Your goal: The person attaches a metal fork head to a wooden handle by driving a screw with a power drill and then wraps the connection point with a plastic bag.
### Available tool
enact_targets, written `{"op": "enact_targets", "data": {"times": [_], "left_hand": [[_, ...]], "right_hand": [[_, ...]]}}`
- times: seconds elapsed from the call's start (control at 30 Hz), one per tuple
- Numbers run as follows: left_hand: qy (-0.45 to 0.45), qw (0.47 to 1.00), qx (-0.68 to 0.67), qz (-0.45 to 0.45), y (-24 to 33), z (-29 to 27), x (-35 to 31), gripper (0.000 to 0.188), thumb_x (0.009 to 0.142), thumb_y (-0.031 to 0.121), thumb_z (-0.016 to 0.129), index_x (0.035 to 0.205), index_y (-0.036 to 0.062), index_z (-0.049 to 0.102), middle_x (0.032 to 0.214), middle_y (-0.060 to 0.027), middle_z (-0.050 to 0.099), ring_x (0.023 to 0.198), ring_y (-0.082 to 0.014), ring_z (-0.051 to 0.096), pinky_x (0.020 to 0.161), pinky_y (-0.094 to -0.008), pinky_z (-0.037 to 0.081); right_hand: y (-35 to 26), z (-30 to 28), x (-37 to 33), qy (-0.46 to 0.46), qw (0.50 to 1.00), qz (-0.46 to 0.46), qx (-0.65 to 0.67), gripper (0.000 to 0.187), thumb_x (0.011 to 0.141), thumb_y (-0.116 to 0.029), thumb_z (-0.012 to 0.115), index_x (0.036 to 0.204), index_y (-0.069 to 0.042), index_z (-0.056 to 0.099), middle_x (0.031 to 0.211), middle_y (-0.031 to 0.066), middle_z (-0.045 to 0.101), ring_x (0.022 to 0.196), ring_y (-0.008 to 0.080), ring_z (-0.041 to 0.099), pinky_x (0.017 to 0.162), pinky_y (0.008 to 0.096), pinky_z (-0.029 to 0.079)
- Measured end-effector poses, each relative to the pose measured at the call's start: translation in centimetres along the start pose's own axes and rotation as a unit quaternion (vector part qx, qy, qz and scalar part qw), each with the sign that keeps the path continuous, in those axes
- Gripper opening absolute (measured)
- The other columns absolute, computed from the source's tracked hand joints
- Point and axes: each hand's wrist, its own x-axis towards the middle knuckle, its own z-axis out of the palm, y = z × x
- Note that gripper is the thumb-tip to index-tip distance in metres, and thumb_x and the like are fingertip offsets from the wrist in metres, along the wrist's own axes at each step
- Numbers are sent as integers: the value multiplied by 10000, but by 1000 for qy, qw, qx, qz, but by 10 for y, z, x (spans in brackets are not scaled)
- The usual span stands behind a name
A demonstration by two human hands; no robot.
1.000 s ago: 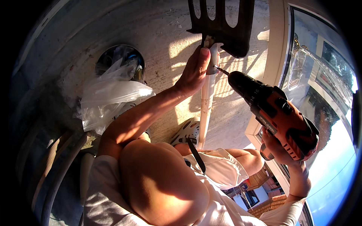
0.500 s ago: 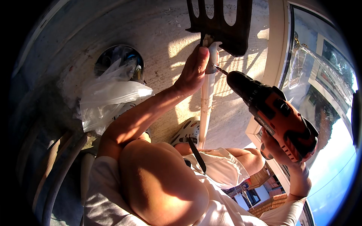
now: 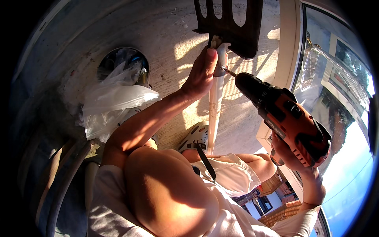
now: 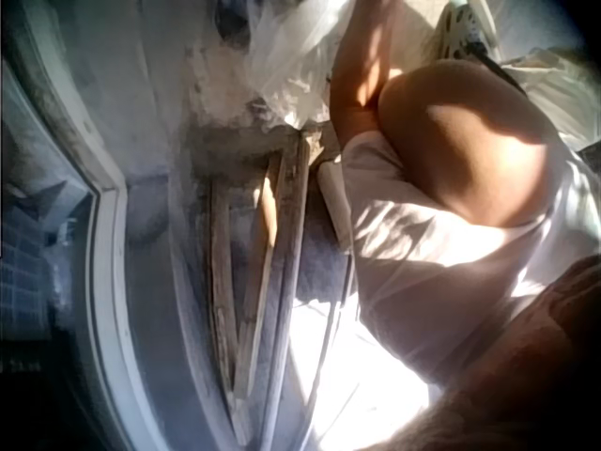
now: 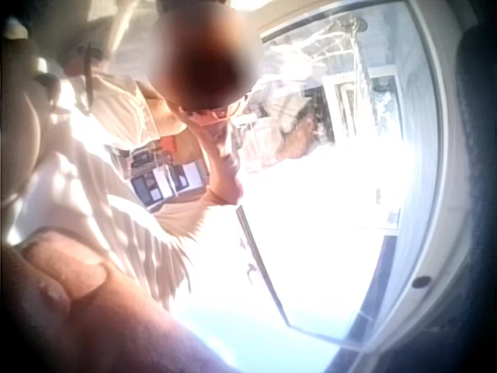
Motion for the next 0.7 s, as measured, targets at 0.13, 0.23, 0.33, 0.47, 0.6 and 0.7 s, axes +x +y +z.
{"op": "enact_targets", "data": {"times": [0.13,0.23,0.33,0.47,0.6,0.7], "left_hand": [[14,1000,4,-6,-3,1,0,588,1008,548,279,1185,38,511,890,-26,540,794,-113,520,747,-286,455],[0,1000,-23,-5,-6,-2,0,538,1008,529,292,1073,46,520,930,-58,569,841,-145,558,794,-316,475],[10,998,-61,-8,-6,0,-1,533,1011,522,290,1091,45,515,938,-57,573,852,-149,561,803,-319,475],[25,999,-21,-12,-2,2,-3,586,1011,544,276,1194,39,510,902,-24,537,802,-119,517,758,-287,451],[13,1000,18,-6,-4,0,0,622,1012,555,268,1253,36,511,898,-12,505,792,-104,489,738,-273,438],[9,999,34,-10,-3,-1,-1,626,1013,555,267,1264,37,511,906,-12,493,811,-103,481,745,-274,435]], "right_hand": [[-8,4,-2,-20,997,47,57,477,881,-125,647,1311,-76,446,1123,34,560,1021,101,567,917,285,492],[-8,6,-3,-38,993,48,-99,526,900,-130,624,1370,-75,395,1217,44,525,1119,105,537,993,290,476],[-7,10,-5,-26,959,-14,-281,574,906,-148,613,1419,-86,361,1303,47,500,1202,110,515,1063,298,455],[-13,17,-5,0,957,-79,-278,579,896,-160,620,1415,-96,371,1314,43,500,1204,111,513,1070,305,438],[-16,17,-3,10,953,-99,-287,583,886,-171,628,1411,-107,381,1326,39,500,1206,112,511,1076,312,421],[-16,20,-3,18,950,-108,-291,587,879,-179,634,1408,-115,389,1334,36,500,1207,112,509,1081,318,409]]}}
